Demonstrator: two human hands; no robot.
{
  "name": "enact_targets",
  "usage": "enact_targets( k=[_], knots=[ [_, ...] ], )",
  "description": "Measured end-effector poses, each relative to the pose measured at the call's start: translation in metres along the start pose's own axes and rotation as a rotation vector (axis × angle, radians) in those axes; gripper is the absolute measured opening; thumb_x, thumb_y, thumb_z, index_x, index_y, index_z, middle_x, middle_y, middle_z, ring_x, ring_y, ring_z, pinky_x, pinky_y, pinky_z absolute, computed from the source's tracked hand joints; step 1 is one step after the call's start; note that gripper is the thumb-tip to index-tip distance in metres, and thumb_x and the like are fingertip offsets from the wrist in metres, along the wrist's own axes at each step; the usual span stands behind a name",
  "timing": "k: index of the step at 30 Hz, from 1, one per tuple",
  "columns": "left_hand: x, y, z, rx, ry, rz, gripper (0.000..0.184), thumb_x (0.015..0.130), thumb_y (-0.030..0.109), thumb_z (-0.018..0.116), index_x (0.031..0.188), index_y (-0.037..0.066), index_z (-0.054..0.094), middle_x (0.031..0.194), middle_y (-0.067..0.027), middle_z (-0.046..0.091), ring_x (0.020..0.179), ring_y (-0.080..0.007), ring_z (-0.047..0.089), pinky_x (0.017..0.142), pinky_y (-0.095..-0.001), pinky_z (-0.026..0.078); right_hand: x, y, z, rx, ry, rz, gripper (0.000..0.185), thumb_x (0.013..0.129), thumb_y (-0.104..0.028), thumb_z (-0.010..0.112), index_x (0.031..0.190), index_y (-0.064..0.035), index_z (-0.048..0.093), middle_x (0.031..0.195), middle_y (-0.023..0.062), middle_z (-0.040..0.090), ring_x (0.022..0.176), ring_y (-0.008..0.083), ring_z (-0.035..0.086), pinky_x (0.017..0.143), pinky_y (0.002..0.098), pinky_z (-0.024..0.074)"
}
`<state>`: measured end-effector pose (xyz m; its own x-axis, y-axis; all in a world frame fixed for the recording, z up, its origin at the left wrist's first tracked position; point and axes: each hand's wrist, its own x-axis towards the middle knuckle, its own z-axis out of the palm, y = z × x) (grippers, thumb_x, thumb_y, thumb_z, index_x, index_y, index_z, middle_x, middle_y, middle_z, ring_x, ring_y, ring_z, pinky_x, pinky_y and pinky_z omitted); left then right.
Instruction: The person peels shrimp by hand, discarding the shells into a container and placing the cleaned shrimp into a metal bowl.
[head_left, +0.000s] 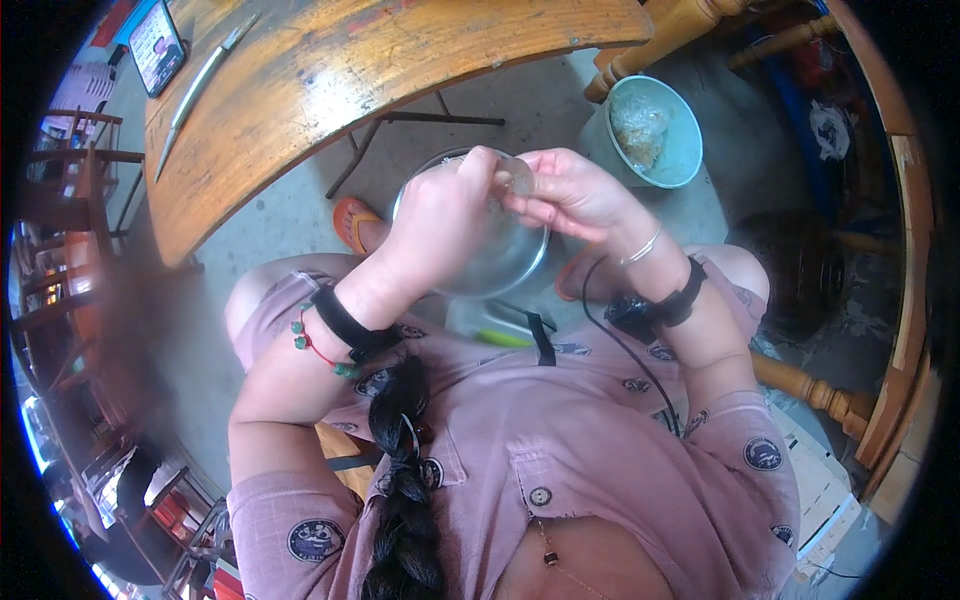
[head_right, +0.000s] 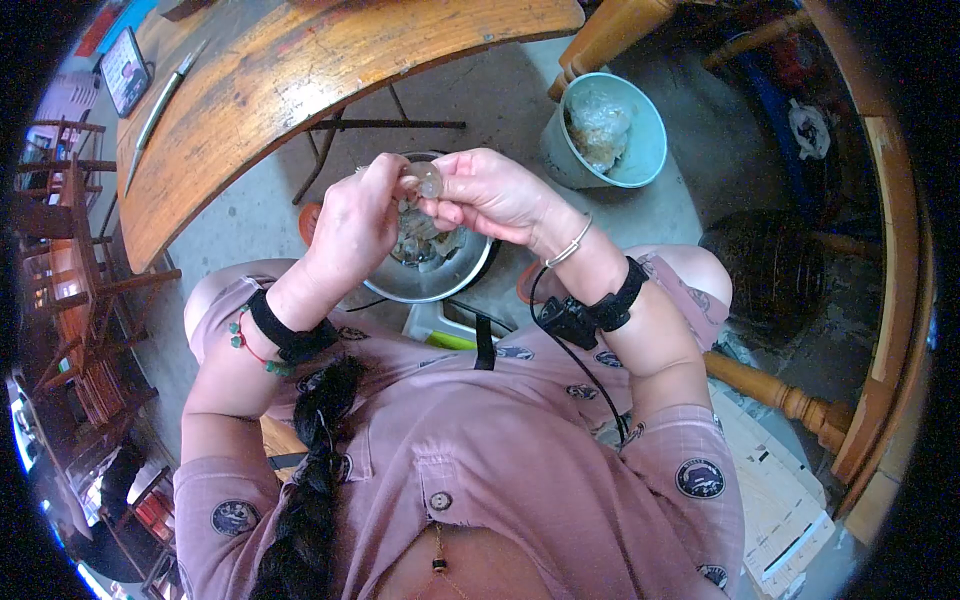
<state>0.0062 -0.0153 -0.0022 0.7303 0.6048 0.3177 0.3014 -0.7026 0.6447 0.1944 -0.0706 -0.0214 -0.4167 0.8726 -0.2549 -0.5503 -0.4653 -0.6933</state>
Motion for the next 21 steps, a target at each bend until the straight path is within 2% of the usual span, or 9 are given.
enact_targets(
  k=[4,9,12,14,15,17,18,20,21],
  knots=[
    [-0.001,-0.003,0.002,0.047,0.042,0.002,0.031,0.074,-0.009,0.056,0.103,0.002,0.049,0.079,-0.0192,0.062,0.077,-0.0389,0.064,0.063,-0.0445,0.051,-0.001,0.000,0.016,0.103,-0.012,0.012,0.018,0.094,-0.014,0.059,0.098,0.0028,0.061,0.078,0.0033,0.061,0.058,0.0047,0.051,0.059,0.0203,0.0433],
    [-0.001,-0.007,0.004,0.087,0.026,-0.008,0.030,0.078,-0.004,0.058,0.106,0.002,0.049,0.081,-0.0204,0.063,0.077,-0.0390,0.064,0.063,-0.0452,0.050,-0.006,-0.001,0.024,0.020,0.009,0.069,0.017,0.093,-0.013,0.060,0.097,0.0037,0.060,0.077,0.0040,0.060,0.058,0.0057,0.050,0.059,0.0198,0.0432],
    [0.001,-0.013,0.007,0.100,0.048,-0.047,0.021,0.084,0.003,0.059,0.103,0.001,0.051,0.078,-0.0220,0.061,0.076,-0.0416,0.062,0.063,-0.0457,0.050,-0.008,0.001,0.029,-0.028,-0.017,0.077,0.017,0.093,-0.012,0.060,0.098,0.0047,0.060,0.078,0.0054,0.061,0.058,0.0069,0.053,0.058,0.0194,0.0444],
    [0.002,-0.019,0.008,0.050,0.079,-0.110,0.013,0.092,0.012,0.056,0.098,0.001,0.053,0.069,-0.0169,0.059,0.064,-0.0340,0.062,0.057,-0.0406,0.048,-0.010,-0.004,0.031,-0.265,0.099,0.055,0.017,0.093,-0.011,0.058,0.097,0.0048,0.061,0.078,0.0067,0.062,0.056,0.0076,0.055,0.055,0.0196,0.0460],
    [0.003,-0.021,0.007,0.051,0.080,-0.108,0.013,0.092,0.012,0.056,0.098,0.001,0.053,0.069,-0.0169,0.059,0.064,-0.0340,0.062,0.057,-0.0406,0.048,-0.012,-0.010,0.026,-0.394,0.131,0.005,0.016,0.094,-0.011,0.057,0.097,0.0041,0.062,0.077,0.0068,0.063,0.054,0.0080,0.057,0.053,0.0200,0.0472],
    [0.004,-0.025,0.005,-0.195,-0.086,-0.417,0.016,0.097,0.017,0.051,0.093,0.002,0.056,0.063,-0.0063,0.054,0.053,-0.0184,0.053,0.050,-0.0317,0.043,-0.015,-0.026,0.011,-0.687,0.349,-0.069,0.016,0.093,-0.014,0.058,0.097,0.0008,0.063,0.071,0.0042,0.063,0.055,0.0075,0.058,0.052,0.0206,0.0477],
    [0.004,-0.027,0.005,-0.195,-0.085,-0.416,0.016,0.097,0.017,0.051,0.093,0.002,0.056,0.063,-0.0063,0.054,0.053,-0.0184,0.053,0.050,-0.0317,0.043,-0.018,-0.035,0.001,-0.840,0.490,-0.109,0.016,0.093,-0.016,0.058,0.098,-0.0010,0.064,0.069,0.0035,0.063,0.056,0.0067,0.059,0.052,0.0207,0.0477],
    [0.003,-0.030,0.004,-0.528,-0.197,-0.683,0.019,0.100,0.019,0.046,0.096,0.003,0.056,0.064,0.0010,0.050,0.051,-0.0076,0.043,0.047,-0.0245,0.037,-0.027,-0.052,-0.024,-1.197,0.832,-0.203,0.016,0.092,-0.018,0.060,0.098,-0.0031,0.064,0.067,0.0080,0.065,0.057,0.0146,0.063,0.053,0.0272,0.0495],
    [-0.001,-0.036,0.007,-0.533,-0.196,-0.678,0.019,0.100,0.019,0.046,0.096,0.003,0.056,0.064,0.0010,0.050,0.051,-0.0076,0.043,0.047,-0.0245,0.037,-0.032,-0.061,-0.047,-1.443,0.954,-0.302,0.016,0.090,-0.017,0.060,0.097,-0.0033,0.064,0.068,0.0112,0.065,0.060,0.0214,0.065,0.054,0.0318,0.0499]
  ],
)
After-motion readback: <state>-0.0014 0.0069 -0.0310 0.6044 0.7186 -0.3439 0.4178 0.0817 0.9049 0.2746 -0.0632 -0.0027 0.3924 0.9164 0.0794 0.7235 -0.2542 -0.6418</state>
